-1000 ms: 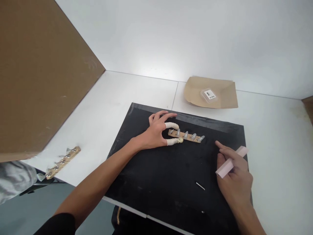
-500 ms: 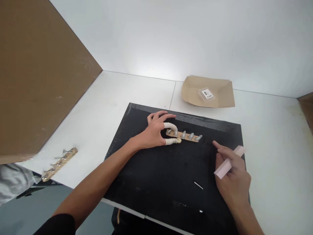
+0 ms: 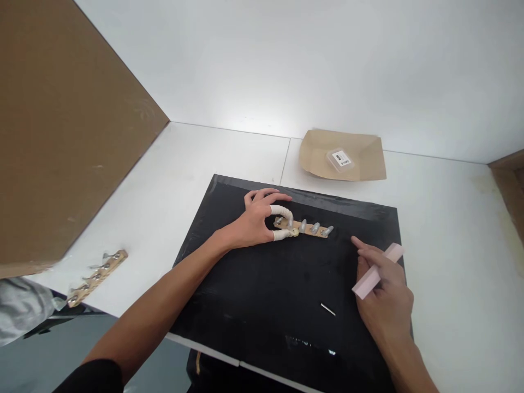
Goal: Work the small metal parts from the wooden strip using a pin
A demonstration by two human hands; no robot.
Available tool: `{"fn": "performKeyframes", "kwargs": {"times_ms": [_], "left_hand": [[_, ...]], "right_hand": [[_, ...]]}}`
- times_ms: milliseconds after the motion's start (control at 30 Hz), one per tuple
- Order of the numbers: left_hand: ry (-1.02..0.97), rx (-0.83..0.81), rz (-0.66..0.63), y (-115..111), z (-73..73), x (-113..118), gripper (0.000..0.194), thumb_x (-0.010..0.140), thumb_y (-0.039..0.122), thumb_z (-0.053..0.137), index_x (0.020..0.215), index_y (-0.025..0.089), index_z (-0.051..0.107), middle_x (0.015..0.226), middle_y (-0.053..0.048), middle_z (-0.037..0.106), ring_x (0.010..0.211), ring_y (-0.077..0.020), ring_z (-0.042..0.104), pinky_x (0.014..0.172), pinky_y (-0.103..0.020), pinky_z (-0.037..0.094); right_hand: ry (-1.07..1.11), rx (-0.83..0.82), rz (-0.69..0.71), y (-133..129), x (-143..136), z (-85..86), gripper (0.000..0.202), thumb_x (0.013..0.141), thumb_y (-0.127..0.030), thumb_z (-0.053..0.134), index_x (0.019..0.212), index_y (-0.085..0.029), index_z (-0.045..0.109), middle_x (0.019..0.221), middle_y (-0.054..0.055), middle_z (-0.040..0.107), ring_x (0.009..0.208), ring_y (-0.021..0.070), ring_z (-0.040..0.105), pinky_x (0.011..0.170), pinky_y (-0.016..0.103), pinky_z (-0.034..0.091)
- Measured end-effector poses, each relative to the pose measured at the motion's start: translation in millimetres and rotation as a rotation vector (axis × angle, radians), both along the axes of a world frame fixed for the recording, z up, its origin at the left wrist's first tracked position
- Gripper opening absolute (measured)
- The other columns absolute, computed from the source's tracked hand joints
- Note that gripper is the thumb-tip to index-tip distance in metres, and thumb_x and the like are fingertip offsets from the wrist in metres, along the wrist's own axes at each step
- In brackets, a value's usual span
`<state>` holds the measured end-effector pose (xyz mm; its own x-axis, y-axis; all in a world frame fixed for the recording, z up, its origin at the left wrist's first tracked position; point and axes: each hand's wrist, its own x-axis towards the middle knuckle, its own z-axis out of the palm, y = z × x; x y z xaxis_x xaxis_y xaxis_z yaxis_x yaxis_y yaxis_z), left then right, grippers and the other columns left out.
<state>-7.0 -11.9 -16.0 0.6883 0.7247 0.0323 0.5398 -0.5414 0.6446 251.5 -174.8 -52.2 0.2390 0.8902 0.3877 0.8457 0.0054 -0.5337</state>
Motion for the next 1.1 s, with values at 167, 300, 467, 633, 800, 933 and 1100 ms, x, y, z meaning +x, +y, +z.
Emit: {"fn": "performKeyframes", "kwargs": {"times_ms": [167,300,467,633,800,933,1100], "left_hand": [[-0.018,0.028,-0.026,3.0,-4.2,0.8,0.020,0.085,0.038,0.080,0.101,0.028,0.073,0.151,-0.004,0.059,0.151,-0.0332,0.037,0.121,-0.057,0.015],[-0.018,0.015,-0.033,4.0,-4.6,0.0,0.021,0.085,0.039,0.081,0.102,0.029,0.073,0.151,-0.004,0.059,0.151,-0.0328,0.037,0.121,-0.057,0.015],[-0.020,-0.004,-0.045,4.5,-2.5,-0.3,0.023,0.085,0.043,0.081,0.102,0.029,0.073,0.151,-0.003,0.059,0.151,-0.0331,0.036,0.122,-0.057,0.015],[-0.013,-0.016,-0.043,4.8,-2.0,0.0,0.027,0.084,0.047,0.081,0.102,0.029,0.073,0.150,-0.003,0.060,0.151,-0.0334,0.036,0.122,-0.057,0.014],[-0.010,0.001,-0.037,4.2,-4.1,-0.6,0.026,0.084,0.047,0.081,0.100,0.028,0.073,0.149,-0.003,0.061,0.150,-0.0334,0.037,0.122,-0.058,0.014],[-0.007,0.001,-0.030,3.4,-2.8,0.9,0.023,0.084,0.044,0.081,0.096,0.027,0.073,0.147,-0.003,0.062,0.149,-0.0328,0.039,0.122,-0.057,0.015],[0.011,0.031,-0.037,3.3,-0.4,4.2,0.015,0.085,0.037,0.079,0.094,0.026,0.074,0.144,-0.004,0.064,0.147,-0.0322,0.042,0.121,-0.059,0.016]], "right_hand": [[-0.365,0.017,0.288,4.8,25.2,5.9,0.050,0.093,0.004,0.042,0.130,-0.021,0.063,0.107,0.011,0.070,0.095,0.0277,0.062,0.085,0.046,0.054],[-0.445,-0.071,0.376,10.4,50.5,18.7,0.052,0.092,0.003,0.039,0.132,-0.020,0.063,0.100,0.011,0.068,0.090,0.0276,0.062,0.076,0.042,0.057],[-0.475,-0.293,0.497,18.1,85.5,24.3,0.055,0.093,-0.007,0.038,0.140,-0.024,0.060,0.096,0.009,0.070,0.087,0.0258,0.069,0.063,0.034,0.058],[-0.564,-0.320,0.535,29.0,95.6,25.4,0.052,0.091,-0.008,0.036,0.132,-0.022,0.065,0.101,0.011,0.073,0.087,0.0284,0.070,0.058,0.035,0.056],[-0.630,-0.265,0.566,31.2,85.1,31.1,0.051,0.088,-0.002,0.038,0.126,-0.017,0.069,0.087,0.010,0.071,0.077,0.0259,0.065,0.057,0.033,0.052],[-0.629,-0.243,0.550,28.0,84.0,28.8,0.053,0.087,0.000,0.039,0.126,-0.019,0.069,0.087,0.010,0.069,0.076,0.0243,0.063,0.056,0.031,0.048],[-0.630,-0.217,0.523,24.9,86.2,18.6,0.054,0.087,0.000,0.039,0.128,-0.020,0.068,0.086,0.009,0.067,0.078,0.0254,0.061,0.058,0.032,0.048]]}}
